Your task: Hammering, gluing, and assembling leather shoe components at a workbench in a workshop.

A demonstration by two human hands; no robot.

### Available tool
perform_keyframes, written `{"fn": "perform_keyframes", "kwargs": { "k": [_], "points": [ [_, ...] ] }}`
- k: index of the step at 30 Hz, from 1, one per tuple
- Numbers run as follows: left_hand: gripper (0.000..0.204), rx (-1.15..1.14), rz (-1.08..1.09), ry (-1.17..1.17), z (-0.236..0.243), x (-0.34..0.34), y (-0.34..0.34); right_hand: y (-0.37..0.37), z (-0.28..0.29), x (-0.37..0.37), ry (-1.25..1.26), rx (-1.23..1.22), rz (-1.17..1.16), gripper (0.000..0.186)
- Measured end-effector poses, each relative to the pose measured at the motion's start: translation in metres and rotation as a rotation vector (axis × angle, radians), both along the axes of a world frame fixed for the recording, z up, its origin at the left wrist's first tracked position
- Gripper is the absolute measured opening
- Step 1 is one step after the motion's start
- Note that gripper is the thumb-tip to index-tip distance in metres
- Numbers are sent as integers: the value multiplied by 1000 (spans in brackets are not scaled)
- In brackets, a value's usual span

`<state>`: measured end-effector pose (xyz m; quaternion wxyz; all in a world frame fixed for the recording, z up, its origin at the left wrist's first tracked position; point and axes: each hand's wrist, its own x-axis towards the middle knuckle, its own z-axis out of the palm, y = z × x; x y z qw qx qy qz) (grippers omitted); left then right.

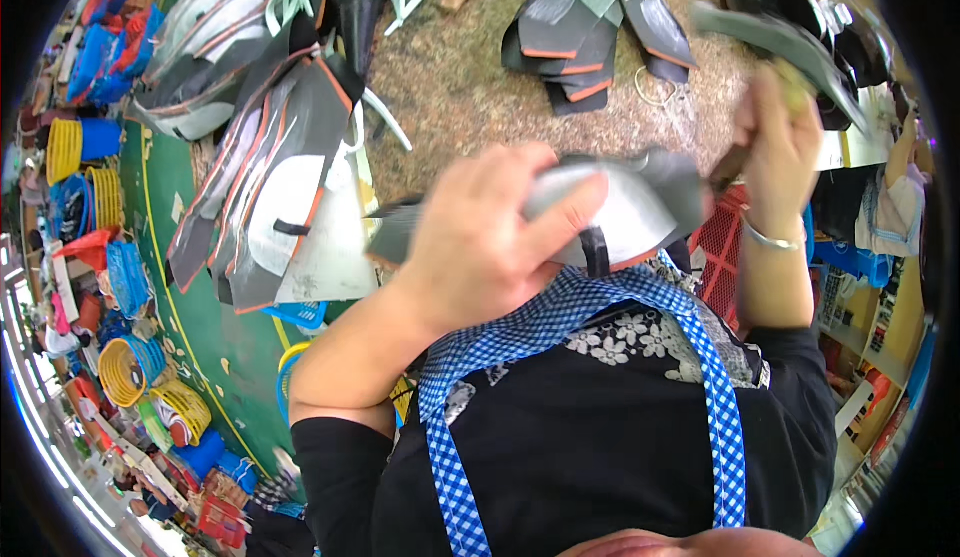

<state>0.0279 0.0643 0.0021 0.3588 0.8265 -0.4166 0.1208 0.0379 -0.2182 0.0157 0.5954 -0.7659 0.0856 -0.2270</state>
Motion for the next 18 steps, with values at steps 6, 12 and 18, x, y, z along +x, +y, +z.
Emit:
{"fn": "perform_keyframes", "kwargs": {
  "k": [6,12,18],
  "points": [
    [77,-130,350,-155,-1,135,-98,-73,11,-12,-167,351,-7,16],
    [94,179,540,7,-89,170,-145,-51,-5,-2,5,275,153,14],
    [26,6,785,-521,-35,103,33,-69,-26,-1,94,-30,123,11]
  ]
}}
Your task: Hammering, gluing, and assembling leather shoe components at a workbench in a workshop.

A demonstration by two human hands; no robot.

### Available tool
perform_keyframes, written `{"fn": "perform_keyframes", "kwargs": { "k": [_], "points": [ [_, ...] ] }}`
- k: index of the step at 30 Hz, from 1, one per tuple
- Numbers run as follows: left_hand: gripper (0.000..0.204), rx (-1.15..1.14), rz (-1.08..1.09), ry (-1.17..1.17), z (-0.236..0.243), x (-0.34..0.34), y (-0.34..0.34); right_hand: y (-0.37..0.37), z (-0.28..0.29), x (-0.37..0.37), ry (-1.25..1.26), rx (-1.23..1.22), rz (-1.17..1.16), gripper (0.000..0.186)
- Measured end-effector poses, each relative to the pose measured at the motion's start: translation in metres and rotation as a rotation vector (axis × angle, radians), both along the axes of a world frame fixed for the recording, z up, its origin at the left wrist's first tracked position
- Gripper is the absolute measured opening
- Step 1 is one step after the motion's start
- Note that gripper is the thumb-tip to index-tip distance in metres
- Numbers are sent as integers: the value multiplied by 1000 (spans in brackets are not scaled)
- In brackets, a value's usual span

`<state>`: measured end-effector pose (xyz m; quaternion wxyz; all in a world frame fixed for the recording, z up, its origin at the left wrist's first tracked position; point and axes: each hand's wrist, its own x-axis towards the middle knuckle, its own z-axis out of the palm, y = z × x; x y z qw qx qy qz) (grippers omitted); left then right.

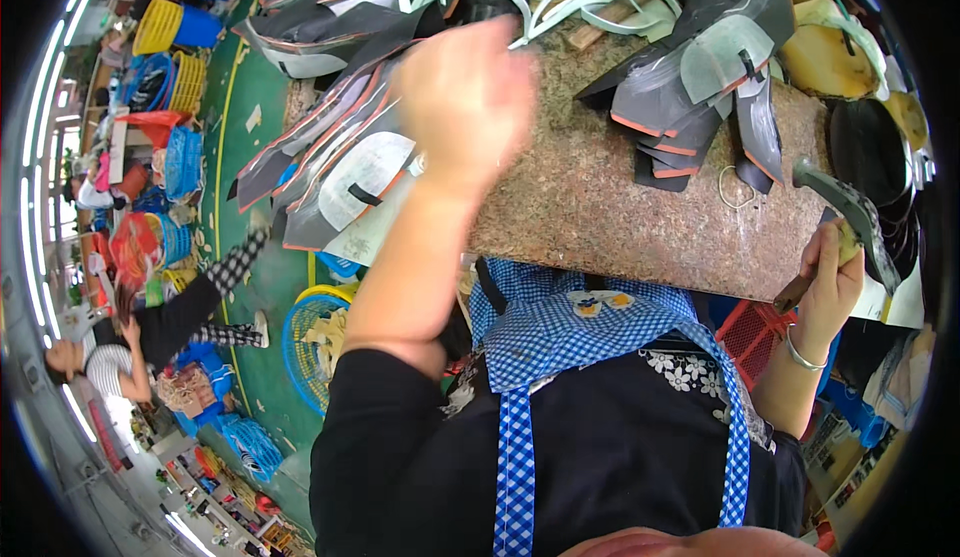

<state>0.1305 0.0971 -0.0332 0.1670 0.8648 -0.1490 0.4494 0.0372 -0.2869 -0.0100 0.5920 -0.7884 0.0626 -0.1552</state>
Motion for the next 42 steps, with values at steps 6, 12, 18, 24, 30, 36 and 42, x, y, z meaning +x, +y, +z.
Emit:
{"fn": "perform_keyframes", "kwargs": {
  "k": [6,12,18,24,30,36,42],
  "points": [
    [30,293,599,572,-29,-78,106,86,2,31,214,-71,238,17],
    [27,-61,418,747,-17,-65,121,229,25,90,-204,-502,705,35],
    [29,-313,80,897,-7,-80,135,332,40,130,-327,-741,917,38],
    [24,-1165,-329,676,10,-106,176,355,44,135,82,-264,684,50],
    [22,-1276,-473,829,27,-89,175,353,16,107,0,-145,771,53],
    [64,-1654,-921,625,20,-81,179,360,15,124,273,-17,804,67],
    [37,-1492,-1290,578,15,-76,204,369,-4,118,17,-212,732,60]
  ]
}}
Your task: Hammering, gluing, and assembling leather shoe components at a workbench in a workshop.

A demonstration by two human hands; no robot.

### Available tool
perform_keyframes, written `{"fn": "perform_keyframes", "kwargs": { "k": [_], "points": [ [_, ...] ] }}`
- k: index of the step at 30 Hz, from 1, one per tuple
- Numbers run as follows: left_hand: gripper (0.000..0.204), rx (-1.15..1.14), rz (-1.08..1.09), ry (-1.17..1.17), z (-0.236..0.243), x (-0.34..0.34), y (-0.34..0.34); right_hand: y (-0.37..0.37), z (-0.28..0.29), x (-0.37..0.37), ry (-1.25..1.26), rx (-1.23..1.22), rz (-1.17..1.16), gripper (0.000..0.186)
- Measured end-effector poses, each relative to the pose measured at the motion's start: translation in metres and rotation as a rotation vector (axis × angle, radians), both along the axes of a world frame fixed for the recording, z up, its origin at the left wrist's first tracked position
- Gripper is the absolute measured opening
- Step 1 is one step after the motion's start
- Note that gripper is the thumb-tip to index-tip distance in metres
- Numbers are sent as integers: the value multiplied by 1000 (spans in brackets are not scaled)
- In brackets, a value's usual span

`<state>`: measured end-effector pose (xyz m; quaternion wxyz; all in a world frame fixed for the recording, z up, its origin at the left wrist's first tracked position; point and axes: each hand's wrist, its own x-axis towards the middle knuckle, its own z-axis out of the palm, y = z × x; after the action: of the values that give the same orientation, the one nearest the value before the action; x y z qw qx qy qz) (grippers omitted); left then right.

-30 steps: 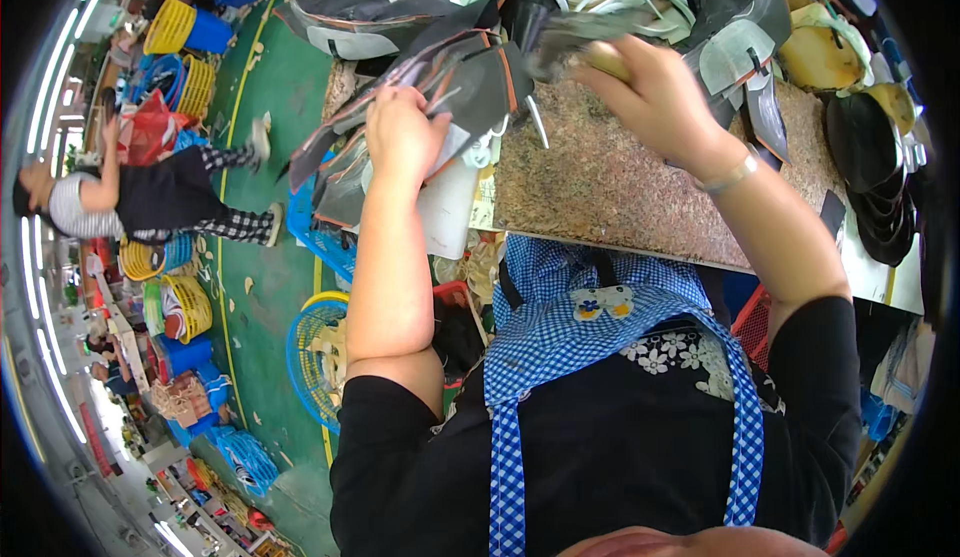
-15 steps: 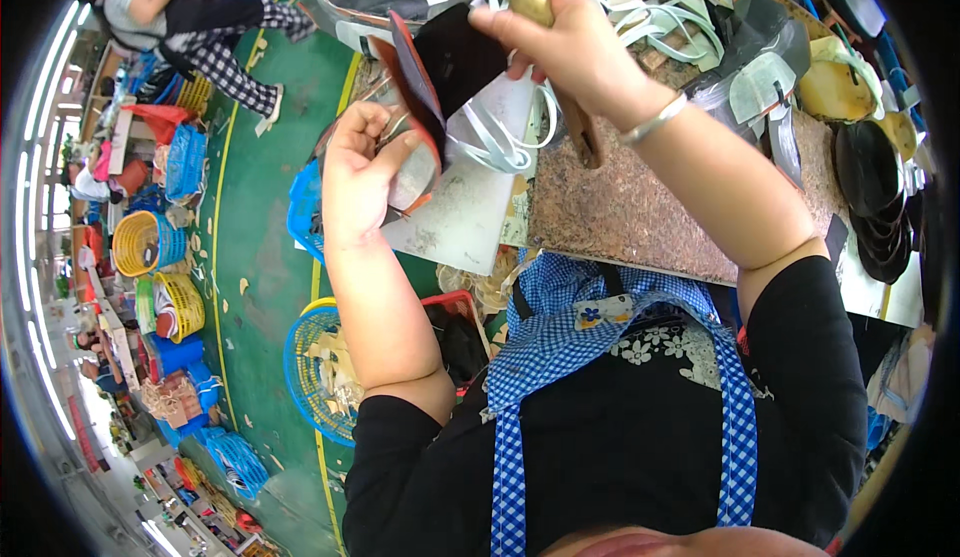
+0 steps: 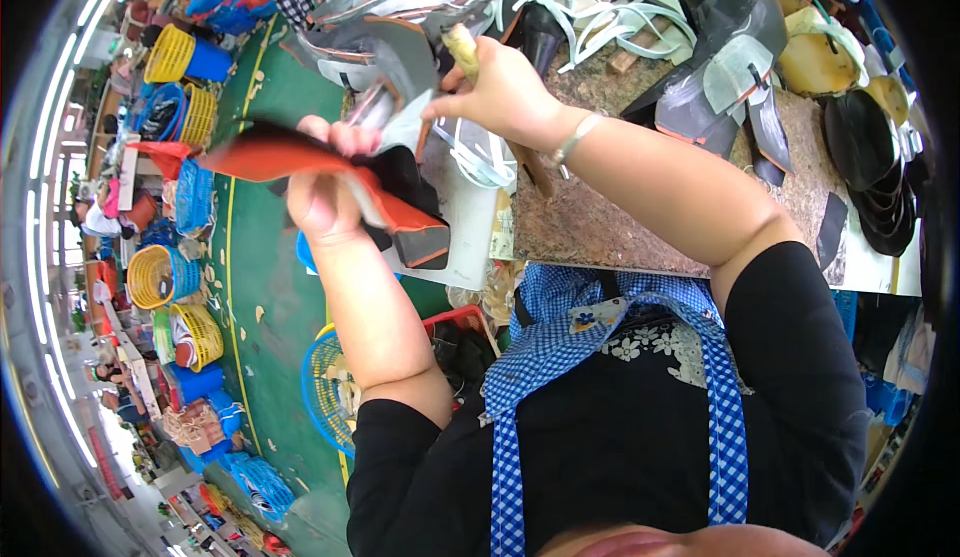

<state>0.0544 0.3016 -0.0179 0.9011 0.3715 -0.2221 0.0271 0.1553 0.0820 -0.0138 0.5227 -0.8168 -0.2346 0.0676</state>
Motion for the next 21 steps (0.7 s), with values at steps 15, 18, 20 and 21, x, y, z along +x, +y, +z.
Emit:
{"fn": "perform_keyframes", "kwargs": {
  "k": [15,18,20,21],
  "points": [
    [59,247,232,110,-11,1,-35,-1,1,-37,831,647,122,73],
    [54,116,117,70,-3,3,-32,13,-19,-24,653,467,81,57],
    [34,-43,-211,-280,24,2,-33,25,-35,-10,597,337,-169,48],
    [25,-36,-429,-528,32,5,-11,28,-41,2,654,339,-253,48]
  ]
}}
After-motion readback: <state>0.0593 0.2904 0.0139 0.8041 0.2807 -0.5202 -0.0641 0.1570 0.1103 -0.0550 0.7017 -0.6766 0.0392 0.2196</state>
